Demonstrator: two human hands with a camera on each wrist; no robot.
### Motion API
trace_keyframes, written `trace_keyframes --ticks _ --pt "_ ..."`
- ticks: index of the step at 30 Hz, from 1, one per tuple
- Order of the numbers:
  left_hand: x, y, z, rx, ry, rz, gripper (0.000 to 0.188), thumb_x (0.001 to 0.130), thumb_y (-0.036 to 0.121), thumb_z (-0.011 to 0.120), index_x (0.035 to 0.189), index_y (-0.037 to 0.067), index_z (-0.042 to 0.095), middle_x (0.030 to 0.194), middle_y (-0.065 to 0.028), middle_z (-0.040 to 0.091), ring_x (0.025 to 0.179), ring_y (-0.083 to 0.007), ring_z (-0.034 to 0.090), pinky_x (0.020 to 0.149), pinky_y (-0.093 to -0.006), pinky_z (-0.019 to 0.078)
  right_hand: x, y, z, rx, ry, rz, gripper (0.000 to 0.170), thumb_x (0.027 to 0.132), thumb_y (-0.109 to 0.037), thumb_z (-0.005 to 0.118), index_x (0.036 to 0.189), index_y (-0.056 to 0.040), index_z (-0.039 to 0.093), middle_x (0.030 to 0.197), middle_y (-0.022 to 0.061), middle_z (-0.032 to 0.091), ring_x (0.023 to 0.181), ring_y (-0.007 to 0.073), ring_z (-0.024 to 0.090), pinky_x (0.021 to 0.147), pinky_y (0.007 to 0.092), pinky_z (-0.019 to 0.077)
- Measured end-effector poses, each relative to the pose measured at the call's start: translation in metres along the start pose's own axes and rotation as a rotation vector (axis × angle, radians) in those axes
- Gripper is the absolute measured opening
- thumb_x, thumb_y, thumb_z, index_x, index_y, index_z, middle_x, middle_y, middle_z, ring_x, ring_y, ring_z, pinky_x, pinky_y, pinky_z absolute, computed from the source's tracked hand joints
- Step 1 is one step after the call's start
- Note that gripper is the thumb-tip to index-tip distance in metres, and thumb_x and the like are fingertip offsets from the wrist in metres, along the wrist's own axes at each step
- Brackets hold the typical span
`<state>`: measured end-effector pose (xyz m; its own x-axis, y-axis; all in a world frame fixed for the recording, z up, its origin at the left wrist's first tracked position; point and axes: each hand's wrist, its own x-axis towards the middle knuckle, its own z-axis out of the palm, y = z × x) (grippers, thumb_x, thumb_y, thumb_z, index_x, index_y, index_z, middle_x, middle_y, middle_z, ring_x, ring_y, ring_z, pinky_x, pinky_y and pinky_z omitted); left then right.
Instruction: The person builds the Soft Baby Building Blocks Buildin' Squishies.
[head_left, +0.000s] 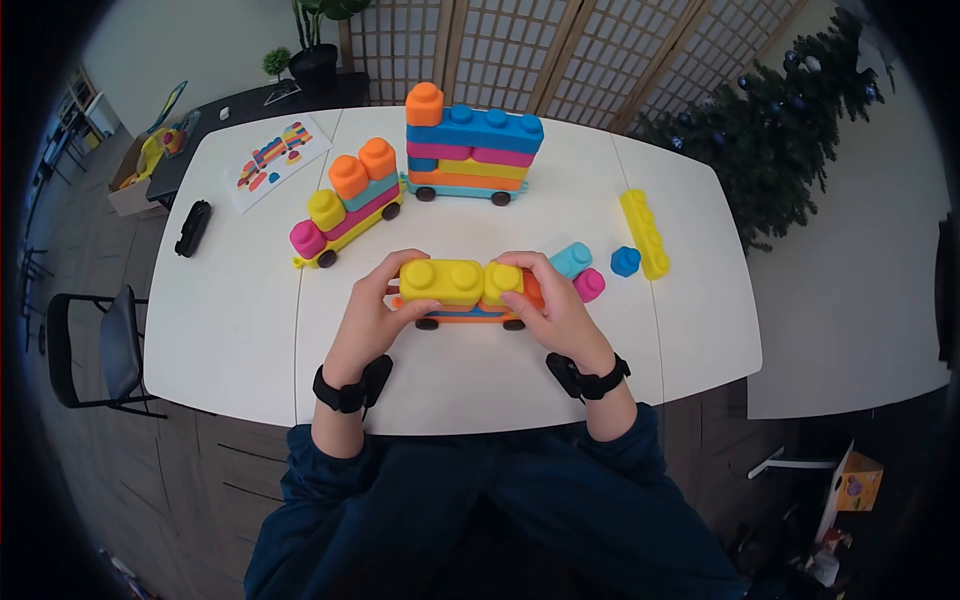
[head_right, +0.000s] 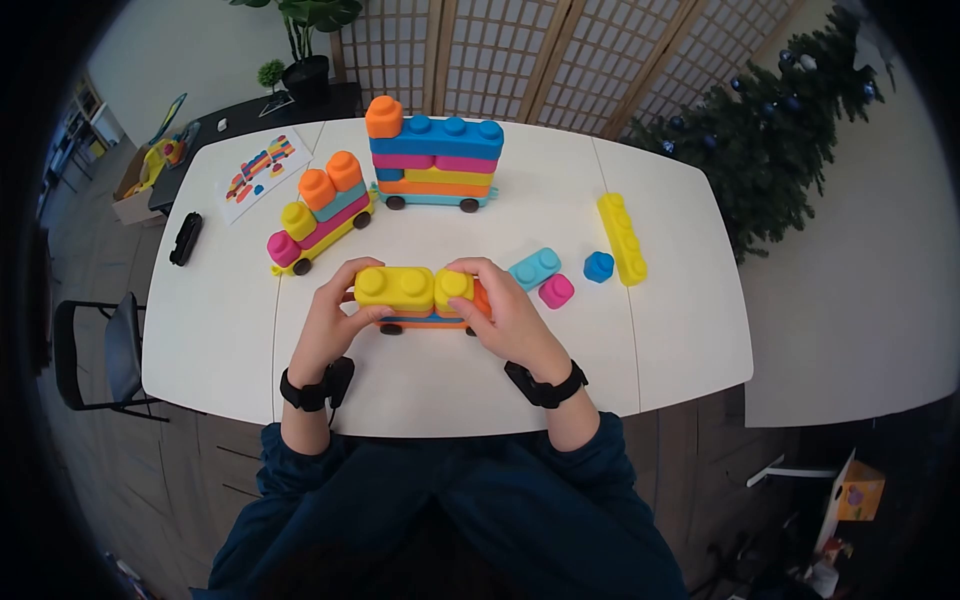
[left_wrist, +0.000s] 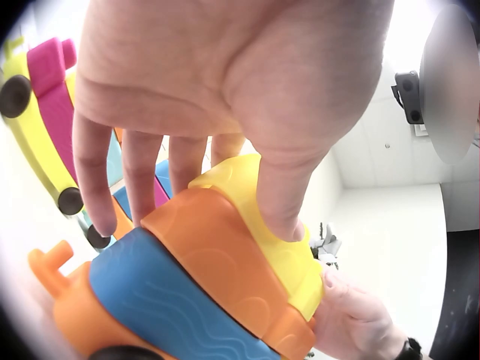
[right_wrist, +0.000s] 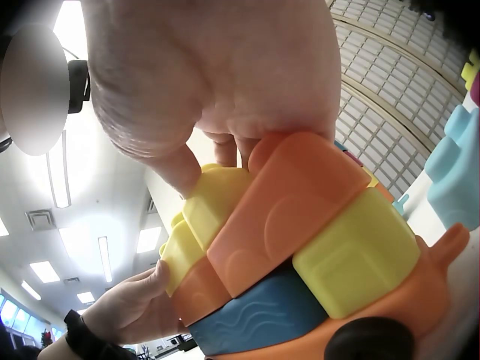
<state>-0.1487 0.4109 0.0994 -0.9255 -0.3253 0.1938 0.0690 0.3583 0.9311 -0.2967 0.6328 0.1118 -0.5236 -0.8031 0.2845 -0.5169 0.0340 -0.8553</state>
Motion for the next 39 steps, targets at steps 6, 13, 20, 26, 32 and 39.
trace_keyframes --ticks 6,13,20,26,32,39 --pt "0.000 -0.001 -0.001 0.037 -0.014 0.001 0.052 0.084 0.014 0.083 0.129 0.008 0.058 0.117 -0.0075 0.069 0.110 -0.0209 0.067 0.099 -0.0395 0.0526 0.000 -0.003 -0.006 -0.024 -0.033 0.010 0.036 0.099 -0.008 0.064 0.133 -0.0023 0.053 0.128 0.0137 0.063 0.118 0.0281 0.062 0.102 0.0362 0.0482" --pt "0.000 0.001 0.001 0.049 -0.004 0.033 0.051 0.084 0.013 0.083 0.129 0.007 0.059 0.116 -0.0081 0.069 0.106 -0.0222 0.069 0.099 -0.0396 0.0525 -0.003 0.012 -0.052 -0.222 0.177 0.107 0.039 0.098 -0.017 0.065 0.135 -0.0041 0.060 0.137 0.0162 0.062 0.128 0.0304 0.059 0.104 0.0365 0.0479" --pt "0.000 0.000 0.000 0.038 -0.008 0.025 0.051 0.084 0.012 0.083 0.129 0.006 0.059 0.116 -0.0094 0.069 0.106 -0.0227 0.069 0.100 -0.0402 0.0528 -0.032 0.082 -0.128 -0.901 0.334 0.353 0.037 0.089 -0.009 0.072 0.124 -0.0019 0.065 0.125 0.0183 0.066 0.115 0.0368 0.063 0.097 0.0422 0.0517" --pt "-0.001 0.000 0.001 0.041 0.005 0.043 0.052 0.084 0.013 0.083 0.129 0.006 0.059 0.116 -0.0110 0.070 0.108 -0.0254 0.069 0.099 -0.0406 0.0538 -0.043 0.112 -0.137 -0.836 0.362 0.470 0.037 0.085 -0.007 0.074 0.121 -0.0020 0.066 0.122 0.0177 0.068 0.108 0.0387 0.066 0.094 0.0439 0.0534" --pt "-0.001 0.001 0.002 0.034 0.016 0.019 0.052 0.083 0.011 0.084 0.128 0.008 0.059 0.114 -0.0113 0.071 0.107 -0.0262 0.070 0.098 -0.0410 0.0542 -0.033 0.083 -0.133 -0.864 0.395 0.384 0.034 0.085 -0.008 0.076 0.118 -0.0037 0.067 0.118 0.0166 0.070 0.108 0.0372 0.066 0.093 0.0420 0.0541" --pt "-0.001 0.002 0.002 0.033 0.012 0.014 0.051 0.084 0.012 0.083 0.128 0.008 0.059 0.112 -0.0101 0.071 0.105 -0.0246 0.070 0.095 -0.0384 0.0541 -0.010 0.012 -0.084 -0.103 0.247 0.050 0.034 0.082 -0.004 0.076 0.115 -0.0051 0.068 0.115 0.0081 0.073 0.101 0.0194 0.070 0.085 0.0328 0.0547"
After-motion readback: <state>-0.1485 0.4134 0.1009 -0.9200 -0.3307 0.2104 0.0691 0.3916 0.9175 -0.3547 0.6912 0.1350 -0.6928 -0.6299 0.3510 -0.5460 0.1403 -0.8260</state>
